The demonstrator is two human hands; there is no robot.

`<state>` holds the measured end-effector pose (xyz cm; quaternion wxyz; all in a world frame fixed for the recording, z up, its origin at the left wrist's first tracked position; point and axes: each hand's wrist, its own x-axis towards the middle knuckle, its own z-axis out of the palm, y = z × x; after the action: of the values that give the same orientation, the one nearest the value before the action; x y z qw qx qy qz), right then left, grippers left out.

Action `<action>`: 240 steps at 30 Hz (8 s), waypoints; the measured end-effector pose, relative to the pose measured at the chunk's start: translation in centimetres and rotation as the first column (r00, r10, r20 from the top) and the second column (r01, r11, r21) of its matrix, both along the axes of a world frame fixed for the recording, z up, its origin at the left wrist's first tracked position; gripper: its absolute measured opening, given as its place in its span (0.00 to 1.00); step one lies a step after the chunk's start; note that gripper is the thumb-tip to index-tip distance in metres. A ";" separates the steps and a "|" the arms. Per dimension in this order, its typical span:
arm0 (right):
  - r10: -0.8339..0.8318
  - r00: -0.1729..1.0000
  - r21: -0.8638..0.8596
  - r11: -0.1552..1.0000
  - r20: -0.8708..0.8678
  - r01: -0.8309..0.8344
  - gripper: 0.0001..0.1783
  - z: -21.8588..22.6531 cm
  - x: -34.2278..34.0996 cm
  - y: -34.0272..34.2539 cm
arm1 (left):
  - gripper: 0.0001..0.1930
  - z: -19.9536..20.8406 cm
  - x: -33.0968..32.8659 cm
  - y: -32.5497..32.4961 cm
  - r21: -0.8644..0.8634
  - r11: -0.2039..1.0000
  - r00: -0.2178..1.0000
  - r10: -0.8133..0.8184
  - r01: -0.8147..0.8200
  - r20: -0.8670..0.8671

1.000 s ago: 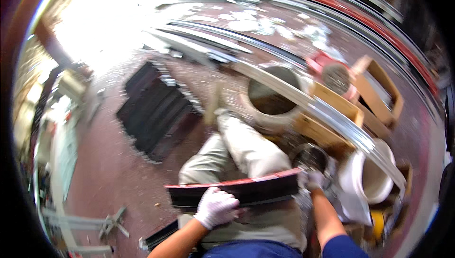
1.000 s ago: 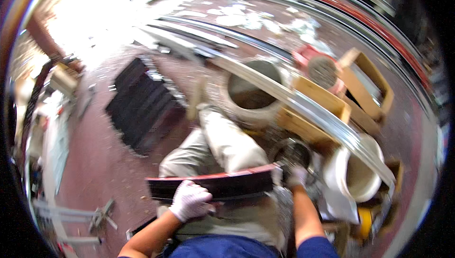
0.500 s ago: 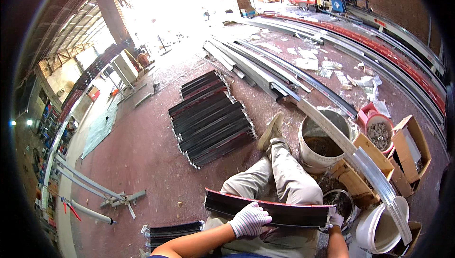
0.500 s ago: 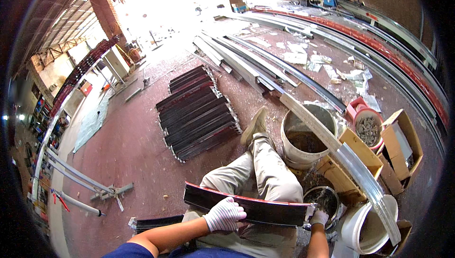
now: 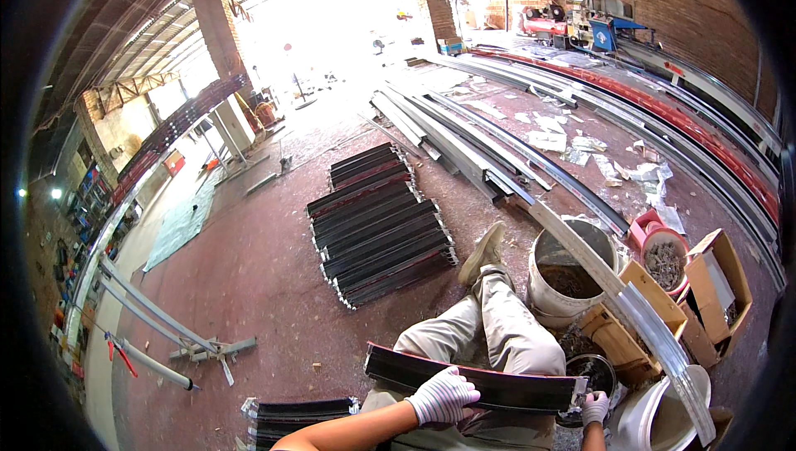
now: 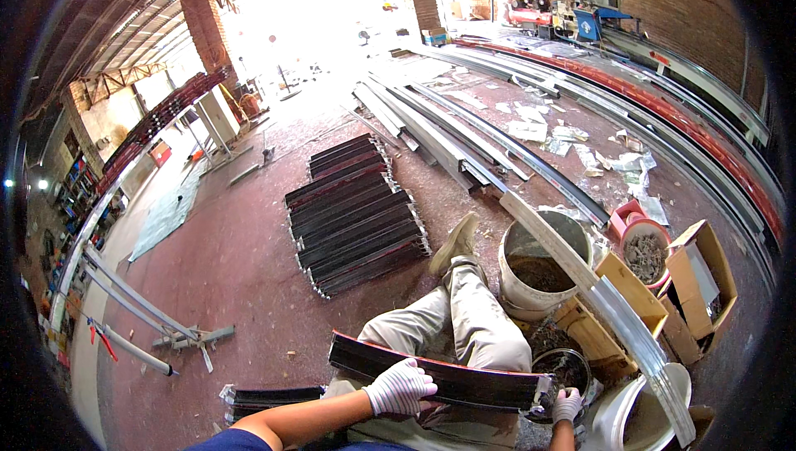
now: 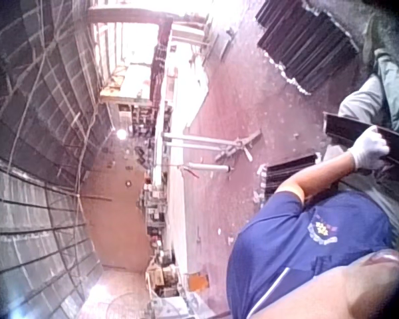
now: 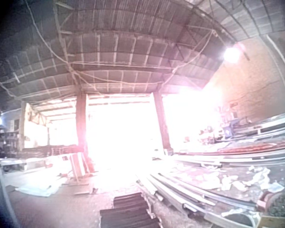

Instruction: The person sits on the floor and assembles metal frame components by inserting small metal clips into the grooves of long black profiles. The person repeatedly picks up profiles, inserts clips, and stacks the finished pieces.

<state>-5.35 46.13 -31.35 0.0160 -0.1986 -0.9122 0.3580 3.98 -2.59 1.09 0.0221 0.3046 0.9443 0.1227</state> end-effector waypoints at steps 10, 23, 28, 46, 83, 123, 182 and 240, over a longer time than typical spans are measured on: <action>-0.174 0.983 -0.782 0.619 -0.052 0.069 0.17 21.6 1.8 -7.3 | 0.19 4.9 -2.4 -0.9 0.265 0.963 0.970 -0.019 -0.046 0.240; -0.072 0.986 -0.969 0.208 -0.150 -0.132 0.10 23.5 3.7 -10.1 | 0.24 4.0 -5.4 -1.1 0.145 0.978 0.863 0.060 -0.152 0.501; 0.021 0.982 -0.886 0.427 -0.189 -0.179 0.11 21.3 4.2 -10.0 | 0.22 4.7 -6.1 -0.6 0.119 0.978 0.818 0.076 -0.173 0.570; -0.062 0.994 -0.873 0.485 -0.088 -0.047 0.13 22.4 4.7 -12.5 | 0.26 2.2 -6.4 -2.6 0.137 0.960 0.796 0.116 -0.242 0.594; 0.192 0.951 -0.691 0.654 -0.241 -0.307 0.11 23.1 3.2 -9.7 | 0.14 5.2 -7.2 0.1 0.137 0.934 0.619 0.103 -0.329 0.779; 0.219 0.965 -0.760 0.599 -0.146 -0.251 0.09 22.7 3.0 -9.0 | 0.17 4.7 -8.0 -0.6 0.106 0.944 0.628 0.122 -0.313 0.768; 0.395 0.919 -0.634 0.712 0.006 -0.302 0.15 25.8 1.1 -6.9 | 0.43 5.1 -9.4 1.2 0.233 0.969 0.750 -0.097 -0.077 0.654; 0.516 0.674 -0.107 0.747 -0.529 -0.656 0.16 26.0 4.4 -11.2 | 0.55 5.0 -4.8 -0.1 0.186 0.980 0.835 -0.157 0.066 0.528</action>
<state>-0.99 34.94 -5.36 0.0886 0.2004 -0.8323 0.5091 -0.81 -2.69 6.10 0.2696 0.3130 0.8674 0.2774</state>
